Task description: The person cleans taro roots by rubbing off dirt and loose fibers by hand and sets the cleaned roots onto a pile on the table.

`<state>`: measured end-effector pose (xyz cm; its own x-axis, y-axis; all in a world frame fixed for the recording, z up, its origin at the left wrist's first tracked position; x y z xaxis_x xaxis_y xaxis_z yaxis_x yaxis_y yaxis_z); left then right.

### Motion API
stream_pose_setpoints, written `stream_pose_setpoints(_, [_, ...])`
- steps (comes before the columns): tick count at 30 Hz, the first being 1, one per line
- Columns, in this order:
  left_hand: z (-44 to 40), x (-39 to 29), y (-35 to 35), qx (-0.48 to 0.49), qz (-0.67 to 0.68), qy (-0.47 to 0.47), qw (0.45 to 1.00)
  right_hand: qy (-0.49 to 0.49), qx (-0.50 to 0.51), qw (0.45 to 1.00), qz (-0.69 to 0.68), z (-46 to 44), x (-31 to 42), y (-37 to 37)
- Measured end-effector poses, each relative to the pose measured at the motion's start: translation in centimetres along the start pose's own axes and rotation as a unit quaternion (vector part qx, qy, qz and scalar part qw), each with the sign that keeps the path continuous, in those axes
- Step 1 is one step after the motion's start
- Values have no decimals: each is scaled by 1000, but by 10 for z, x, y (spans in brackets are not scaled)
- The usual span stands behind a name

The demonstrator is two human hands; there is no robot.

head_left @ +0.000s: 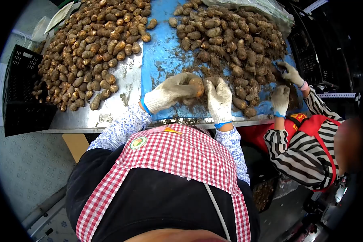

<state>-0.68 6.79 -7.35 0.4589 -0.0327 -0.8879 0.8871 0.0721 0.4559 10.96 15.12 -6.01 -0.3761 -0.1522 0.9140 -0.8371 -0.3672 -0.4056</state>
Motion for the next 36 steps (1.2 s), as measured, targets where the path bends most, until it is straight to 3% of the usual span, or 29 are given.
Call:
stream_pose_setpoints(1, [6,-15,-3,-38,-41,13,998,-14,-16,998,52,-3,-6,7])
stream_pose_setpoints(3, [-4,-13,-34,-5,-94,172,981,-39,-45,986,156,-8,-17,17])
stream_pose_setpoints(6, [-3,-74,-39,-35,-180,16,983,50,31,985,161,-6,-20,30])
stream_pose_setpoints(7, [-18,-76,-84,-60,-290,36,955,16,57,983,175,-7,-26,40])
stream_pose_setpoints(8, [-22,-97,-119,-126,-299,80,943,21,72,991,107,-8,-29,43])
stream_pose_setpoints(9, [-21,-124,-157,-240,-94,166,952,26,85,995,39,-7,-30,44])
stream_pose_setpoints(10, [-19,-144,-185,-316,234,267,880,31,97,994,-30,-7,-35,46])
stream_pose_setpoints(11, [-16,-163,-208,-361,420,349,756,53,103,993,-34,-15,-59,52])
stream_pose_setpoints(12, [-10,-179,-245,-377,253,418,787,74,107,991,-39,-22,-82,57])
stream_pose_setpoints(13, [-1,-190,-217,-441,-106,365,813,59,94,993,47,-21,-60,52])
stream_pose_setpoints(14, [0,-199,-180,-448,-450,264,726,43,80,987,133,-19,-43,50])
stream_pose_setpoints(15, [-36,-155,-220,-358,-150,296,873,76,104,989,70,-19,-42,53])
stream_pose_setpoints(16, [-55,-143,-182,-340,-342,168,860,86,125,987,42,-18,-35,55])
stream_pose_setpoints(17, [-74,-130,-143,-287,-522,42,802,89,142,986,13,-20,-36,61])
stream_pose_setpoints(18, [-103,-83,-150,-212,-625,28,750,92,159,983,-14,-20,-38,65])
stream_pose_setpoints(21, [-137,-21,-157,-146,-713,-145,670,86,181,979,25,-25,-46,69])
stream_pose_setpoints(23, [-154,-16,-157,-128,-783,-119,597,93,205,973,42,-27,-38,64])
stream_pose_setpoints(25, [-154,-24,-144,-155,-698,-202,669,150,190,970,-25,-32,-65,61])
stream_pose_setpoints(26, [-153,-17,-144,-161,-635,-180,733,177,184,965,-59,-34,-80,58])
stream_pose_setpoints(27, [-148,-11,-150,-167,-567,-158,791,159,176,960,-151,-35,-63,42])
stream_pose_setpoints(28, [-139,-13,-149,-173,-494,-136,841,212,127,927,-283,-44,-78,38])
stream_pose_setpoints(32, [-87,-2,-130,-81,-308,-44,947,46,58,991,-108,-67,-15,10])
stream_pose_setpoints(34, [-65,3,-105,17,-266,-2,964,-71,82,994,-17,-73,9,34])
stream_pose_setpoints(35, [-56,-9,-92,69,-344,90,932,-78,125,989,-12,-70,19,50])
stream_pose_setpoints(36, [-46,-23,-76,115,-478,229,840,-174,73,967,173,-62,28,57])
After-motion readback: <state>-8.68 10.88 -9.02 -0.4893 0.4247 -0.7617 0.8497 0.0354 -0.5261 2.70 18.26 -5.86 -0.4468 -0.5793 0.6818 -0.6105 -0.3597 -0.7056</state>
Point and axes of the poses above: each hand's wrist, its own z-axis away from the middle knuckle, its own y-axis out of the palm, x = y × z, the point moved 9 cm from there along -z, towards the middle knuckle, and after that the axes turned 15 degrees about y, right-handed, at the moved point
